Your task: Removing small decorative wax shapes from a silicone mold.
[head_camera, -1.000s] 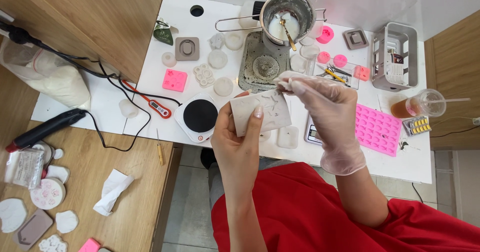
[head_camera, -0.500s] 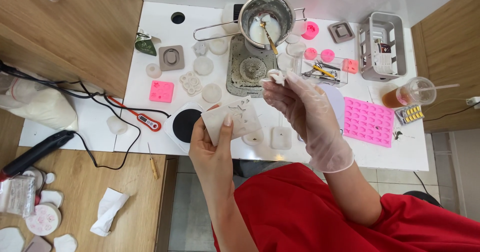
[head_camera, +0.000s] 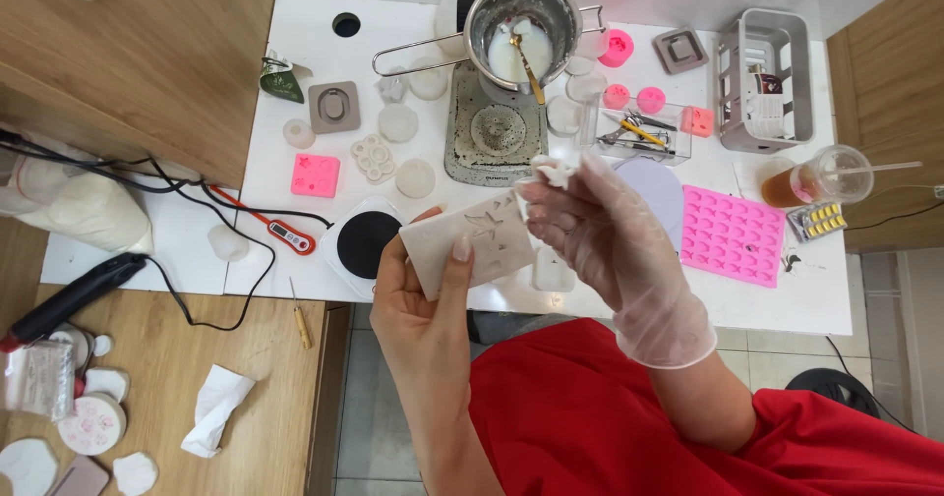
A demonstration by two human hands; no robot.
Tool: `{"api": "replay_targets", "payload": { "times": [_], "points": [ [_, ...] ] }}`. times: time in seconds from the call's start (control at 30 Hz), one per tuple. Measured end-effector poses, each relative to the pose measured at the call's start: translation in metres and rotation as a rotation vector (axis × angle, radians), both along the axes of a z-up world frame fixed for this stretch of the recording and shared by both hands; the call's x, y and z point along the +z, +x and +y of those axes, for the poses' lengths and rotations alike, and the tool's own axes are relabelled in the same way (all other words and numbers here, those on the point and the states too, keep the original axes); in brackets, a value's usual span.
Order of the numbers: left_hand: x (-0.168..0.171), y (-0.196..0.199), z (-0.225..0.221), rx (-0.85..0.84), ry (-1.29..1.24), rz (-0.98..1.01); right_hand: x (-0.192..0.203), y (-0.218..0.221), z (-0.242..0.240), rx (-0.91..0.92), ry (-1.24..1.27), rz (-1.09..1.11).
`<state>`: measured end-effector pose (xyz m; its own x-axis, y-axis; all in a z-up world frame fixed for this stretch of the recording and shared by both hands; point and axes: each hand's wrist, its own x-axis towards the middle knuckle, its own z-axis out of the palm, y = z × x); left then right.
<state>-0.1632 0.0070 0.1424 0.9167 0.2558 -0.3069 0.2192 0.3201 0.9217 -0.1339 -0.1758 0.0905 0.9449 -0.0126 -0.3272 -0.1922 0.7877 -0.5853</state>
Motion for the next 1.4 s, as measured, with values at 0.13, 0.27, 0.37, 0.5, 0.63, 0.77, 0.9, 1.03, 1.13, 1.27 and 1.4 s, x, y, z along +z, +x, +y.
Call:
{"api": "replay_targets", "payload": {
  "times": [0.13, 0.27, 0.37, 0.5, 0.63, 0.77, 0.9, 1.03, 1.13, 1.27, 1.4],
  "points": [
    [0.007, -0.008, -0.001, -0.012, -0.034, -0.054, 0.002, -0.002, -0.008, 0.012, -0.020, 0.022],
    [0.018, -0.016, -0.003, -0.028, -0.071, -0.123, -0.004, -0.003, -0.013, 0.038, 0.087, -0.049],
    [0.025, -0.020, -0.004, -0.033, -0.062, -0.149, -0.004, -0.001, -0.010, -0.018, 0.097, -0.040],
    [0.030, -0.024, -0.003, -0.038, -0.063, -0.175, -0.005, 0.000, -0.008, -0.032, 0.041, -0.019],
    [0.029, -0.026, 0.000, -0.034, -0.050, -0.187, 0.000, -0.001, -0.005, -0.002, 0.005, -0.007],
    [0.031, -0.029, 0.001, -0.056, -0.056, -0.232, 0.003, -0.002, 0.002, -0.083, -0.060, 0.016],
    [0.034, -0.033, 0.004, -0.072, -0.097, -0.274, 0.001, -0.006, 0.004, -0.064, -0.086, 0.033],
    [0.032, -0.036, 0.008, -0.093, -0.149, -0.307, 0.004, -0.008, 0.007, -0.054, -0.105, 0.044],
    [0.028, -0.037, 0.011, -0.127, -0.239, -0.304, 0.010, -0.009, 0.011, -0.014, -0.122, 0.120],
    [0.026, -0.037, 0.013, -0.111, -0.304, -0.292, 0.011, -0.011, 0.015, -0.094, -0.189, 0.065],
    [0.027, -0.036, 0.015, -0.065, -0.310, -0.283, 0.034, -0.017, 0.027, -0.109, -0.145, -0.151]
  ]
}}
